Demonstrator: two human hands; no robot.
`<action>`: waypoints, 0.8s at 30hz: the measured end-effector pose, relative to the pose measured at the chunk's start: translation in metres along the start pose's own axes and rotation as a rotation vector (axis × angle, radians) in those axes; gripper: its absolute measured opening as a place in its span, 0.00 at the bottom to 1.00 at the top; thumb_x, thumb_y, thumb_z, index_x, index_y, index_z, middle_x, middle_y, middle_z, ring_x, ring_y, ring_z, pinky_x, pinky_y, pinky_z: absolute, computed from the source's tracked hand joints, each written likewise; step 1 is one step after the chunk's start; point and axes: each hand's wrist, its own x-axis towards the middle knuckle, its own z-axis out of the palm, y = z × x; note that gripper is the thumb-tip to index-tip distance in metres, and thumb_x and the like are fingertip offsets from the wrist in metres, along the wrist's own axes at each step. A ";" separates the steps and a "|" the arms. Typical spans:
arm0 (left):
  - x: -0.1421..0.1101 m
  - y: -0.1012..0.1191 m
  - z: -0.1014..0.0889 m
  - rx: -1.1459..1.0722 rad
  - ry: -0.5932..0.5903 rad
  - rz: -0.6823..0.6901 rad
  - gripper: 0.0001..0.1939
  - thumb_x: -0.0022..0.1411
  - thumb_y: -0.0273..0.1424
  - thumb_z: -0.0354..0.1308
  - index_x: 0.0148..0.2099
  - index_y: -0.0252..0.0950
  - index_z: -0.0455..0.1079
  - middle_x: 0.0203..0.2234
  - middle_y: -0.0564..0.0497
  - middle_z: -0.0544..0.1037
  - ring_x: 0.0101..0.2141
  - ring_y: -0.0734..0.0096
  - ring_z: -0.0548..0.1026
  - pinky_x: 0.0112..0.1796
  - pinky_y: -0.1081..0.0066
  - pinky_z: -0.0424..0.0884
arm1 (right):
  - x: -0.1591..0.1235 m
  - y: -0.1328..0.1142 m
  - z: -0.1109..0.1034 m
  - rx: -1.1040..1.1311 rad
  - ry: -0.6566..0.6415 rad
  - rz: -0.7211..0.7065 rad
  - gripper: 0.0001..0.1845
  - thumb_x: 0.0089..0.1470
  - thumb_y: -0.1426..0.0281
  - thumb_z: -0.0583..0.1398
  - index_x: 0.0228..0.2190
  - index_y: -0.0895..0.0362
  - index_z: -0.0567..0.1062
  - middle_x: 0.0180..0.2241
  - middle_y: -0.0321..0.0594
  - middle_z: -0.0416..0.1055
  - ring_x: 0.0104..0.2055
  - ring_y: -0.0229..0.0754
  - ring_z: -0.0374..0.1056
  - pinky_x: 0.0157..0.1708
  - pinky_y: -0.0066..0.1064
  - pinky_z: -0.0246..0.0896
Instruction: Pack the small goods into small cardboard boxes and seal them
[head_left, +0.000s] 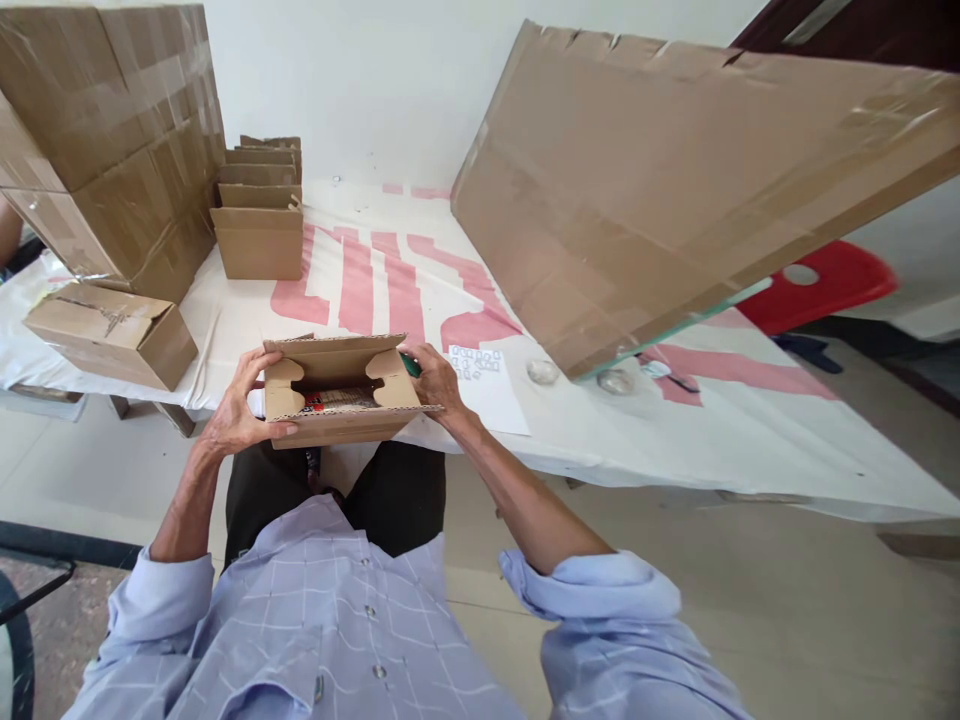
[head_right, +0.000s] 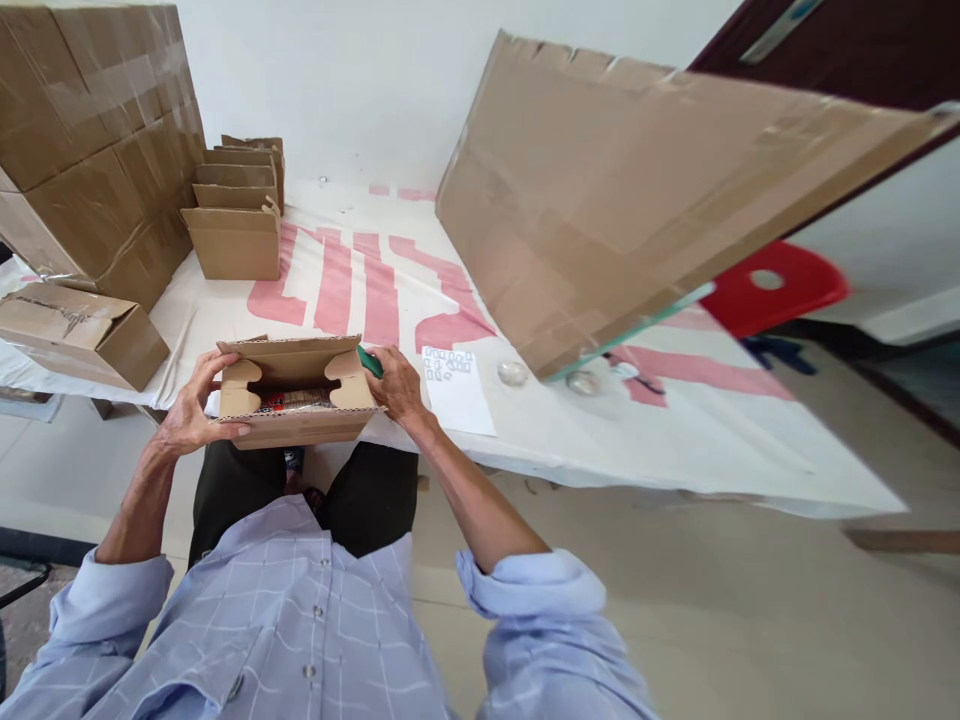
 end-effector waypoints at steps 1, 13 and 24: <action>0.000 0.000 0.000 -0.002 -0.004 -0.001 0.55 0.50 0.60 0.81 0.74 0.46 0.68 0.73 0.36 0.64 0.72 0.32 0.68 0.63 0.39 0.78 | -0.001 0.002 0.001 -0.001 0.001 -0.001 0.17 0.64 0.61 0.63 0.51 0.50 0.84 0.53 0.51 0.83 0.56 0.59 0.76 0.53 0.49 0.74; 0.002 -0.005 0.000 -0.003 -0.008 0.005 0.55 0.50 0.57 0.82 0.74 0.46 0.68 0.74 0.36 0.63 0.73 0.32 0.67 0.63 0.39 0.78 | 0.000 0.011 0.003 0.057 -0.039 0.023 0.10 0.58 0.66 0.65 0.40 0.53 0.84 0.44 0.49 0.81 0.39 0.51 0.72 0.43 0.44 0.73; 0.002 -0.007 -0.004 -0.018 0.015 -0.014 0.55 0.49 0.57 0.83 0.74 0.47 0.69 0.74 0.36 0.64 0.74 0.32 0.67 0.65 0.40 0.78 | 0.016 -0.033 -0.044 0.282 0.272 0.074 0.19 0.67 0.54 0.58 0.44 0.53 0.83 0.45 0.47 0.81 0.47 0.52 0.77 0.47 0.43 0.75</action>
